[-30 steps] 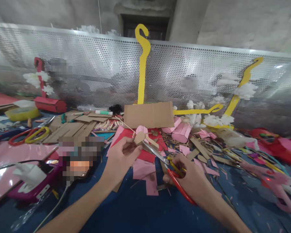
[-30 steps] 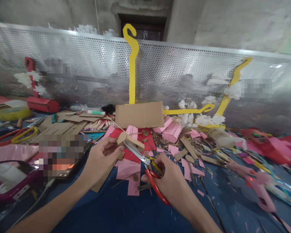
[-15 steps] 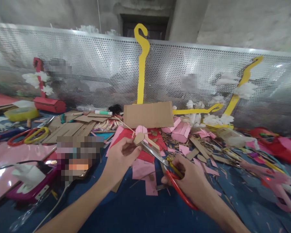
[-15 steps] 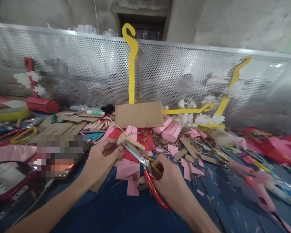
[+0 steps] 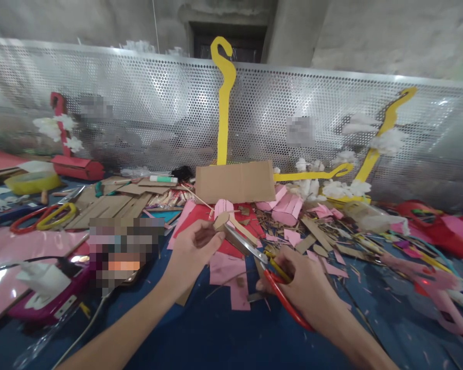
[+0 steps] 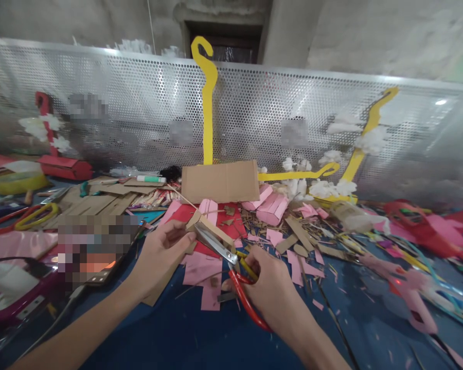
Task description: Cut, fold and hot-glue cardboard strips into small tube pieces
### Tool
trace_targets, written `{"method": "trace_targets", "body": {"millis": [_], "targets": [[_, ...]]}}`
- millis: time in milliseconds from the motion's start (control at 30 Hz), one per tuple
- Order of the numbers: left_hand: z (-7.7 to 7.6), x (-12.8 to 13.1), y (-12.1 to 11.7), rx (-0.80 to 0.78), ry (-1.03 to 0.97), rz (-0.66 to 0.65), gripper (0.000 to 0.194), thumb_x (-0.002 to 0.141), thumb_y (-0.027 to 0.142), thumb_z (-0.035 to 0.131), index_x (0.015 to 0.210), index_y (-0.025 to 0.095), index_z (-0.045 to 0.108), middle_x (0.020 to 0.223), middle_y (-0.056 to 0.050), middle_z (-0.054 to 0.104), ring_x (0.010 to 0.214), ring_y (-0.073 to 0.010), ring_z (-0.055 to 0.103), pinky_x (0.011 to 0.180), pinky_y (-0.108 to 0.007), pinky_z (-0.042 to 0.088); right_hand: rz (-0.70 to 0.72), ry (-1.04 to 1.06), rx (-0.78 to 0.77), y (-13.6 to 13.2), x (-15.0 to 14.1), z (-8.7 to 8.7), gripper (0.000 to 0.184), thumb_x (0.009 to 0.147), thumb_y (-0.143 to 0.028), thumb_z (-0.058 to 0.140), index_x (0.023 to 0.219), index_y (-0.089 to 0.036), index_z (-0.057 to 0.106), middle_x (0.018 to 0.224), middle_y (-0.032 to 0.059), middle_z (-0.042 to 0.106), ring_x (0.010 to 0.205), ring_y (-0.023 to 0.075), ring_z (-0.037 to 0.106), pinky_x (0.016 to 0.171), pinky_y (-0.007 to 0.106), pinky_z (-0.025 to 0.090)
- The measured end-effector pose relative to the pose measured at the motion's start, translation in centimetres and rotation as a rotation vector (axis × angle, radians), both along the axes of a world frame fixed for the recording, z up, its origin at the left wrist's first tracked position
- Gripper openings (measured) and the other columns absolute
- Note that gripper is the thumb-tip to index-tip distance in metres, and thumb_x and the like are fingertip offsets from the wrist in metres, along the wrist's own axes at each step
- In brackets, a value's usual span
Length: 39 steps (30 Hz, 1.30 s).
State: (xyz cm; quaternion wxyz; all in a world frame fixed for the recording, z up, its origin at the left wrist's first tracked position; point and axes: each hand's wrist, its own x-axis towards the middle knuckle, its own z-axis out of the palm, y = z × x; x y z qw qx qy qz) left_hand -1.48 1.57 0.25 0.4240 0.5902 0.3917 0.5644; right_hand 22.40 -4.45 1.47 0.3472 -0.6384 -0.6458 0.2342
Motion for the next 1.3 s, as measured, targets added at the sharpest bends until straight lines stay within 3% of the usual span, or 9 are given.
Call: {"method": "trace_targets", "body": {"millis": [167, 467, 633, 933, 1167, 1300], "targets": [[0.08, -0.01, -0.06, -0.025, 0.018, -0.026, 0.021, 0.09, 0.04, 0.072, 0.094, 0.021, 0.063, 0.084, -0.003, 0.074, 0.088, -0.0239, 0.075, 0.07, -0.033, 0.06, 0.006, 0.021, 0.003, -0.06, 0.07, -0.12, 0.036, 0.069, -0.033, 0.08, 0.067, -0.025, 0.046, 0.058, -0.0033, 0.062, 0.055, 0.015, 0.052, 0.05, 0.025, 0.036], [0.02, -0.13, 0.09, -0.033, 0.008, -0.044, 0.02, 0.089, 0.038, 0.073, 0.094, 0.021, 0.063, 0.087, -0.004, 0.076, 0.085, -0.0222, 0.075, 0.071, -0.032, 0.06, 0.004, -0.002, 0.023, 0.14, 0.3, -0.26, 0.042, 0.067, -0.033, 0.083, 0.065, -0.025, 0.042, 0.056, -0.0073, 0.049, 0.055, 0.0125, 0.042, 0.048, 0.024, 0.032], [-0.03, -0.15, 0.13, -0.038, -0.004, -0.05, 0.021, 0.089, 0.038, 0.073, 0.094, 0.021, 0.063, 0.094, -0.006, 0.077, 0.087, -0.022, 0.075, 0.069, -0.031, 0.059, 0.016, 0.06, -0.005, 0.1, 0.25, -0.39, 0.04, 0.071, -0.035, 0.081, 0.068, -0.025, 0.043, 0.057, -0.0062, 0.055, 0.055, 0.0139, 0.05, 0.049, 0.024, 0.035], [0.09, -0.43, 0.29, -0.01, 0.017, -0.033, 0.023, 0.088, 0.039, 0.074, 0.096, 0.02, 0.064, 0.095, -0.006, 0.076, 0.091, -0.0224, 0.074, 0.079, -0.035, 0.06, 0.0, 0.004, 0.03, 0.33, -0.01, -0.42, 0.043, 0.068, -0.036, 0.083, 0.067, -0.025, 0.042, 0.056, -0.0078, 0.048, 0.053, 0.0125, 0.043, 0.048, 0.024, 0.032], [0.61, -0.25, 0.04, 0.007, 0.018, -0.017, 0.022, 0.087, 0.04, 0.073, 0.094, 0.021, 0.065, 0.091, -0.007, 0.075, 0.084, -0.0218, 0.072, 0.071, -0.033, 0.059, 0.007, 0.045, 0.01, 0.44, -0.08, -0.28, 0.048, 0.065, -0.037, 0.086, 0.067, -0.025, 0.039, 0.056, -0.0091, 0.044, 0.054, 0.0121, 0.04, 0.049, 0.024, 0.033], [0.52, -0.34, 0.32, 0.019, 0.029, 0.003, 0.022, 0.085, 0.039, 0.074, 0.093, 0.021, 0.065, 0.089, -0.006, 0.075, 0.086, -0.0228, 0.073, 0.071, -0.033, 0.059, 0.001, 0.041, 0.011, 0.61, -0.06, -0.83, 0.048, 0.067, -0.042, 0.085, 0.071, -0.026, 0.04, 0.059, -0.0063, 0.054, 0.057, 0.0153, 0.05, 0.05, 0.025, 0.037]]}}
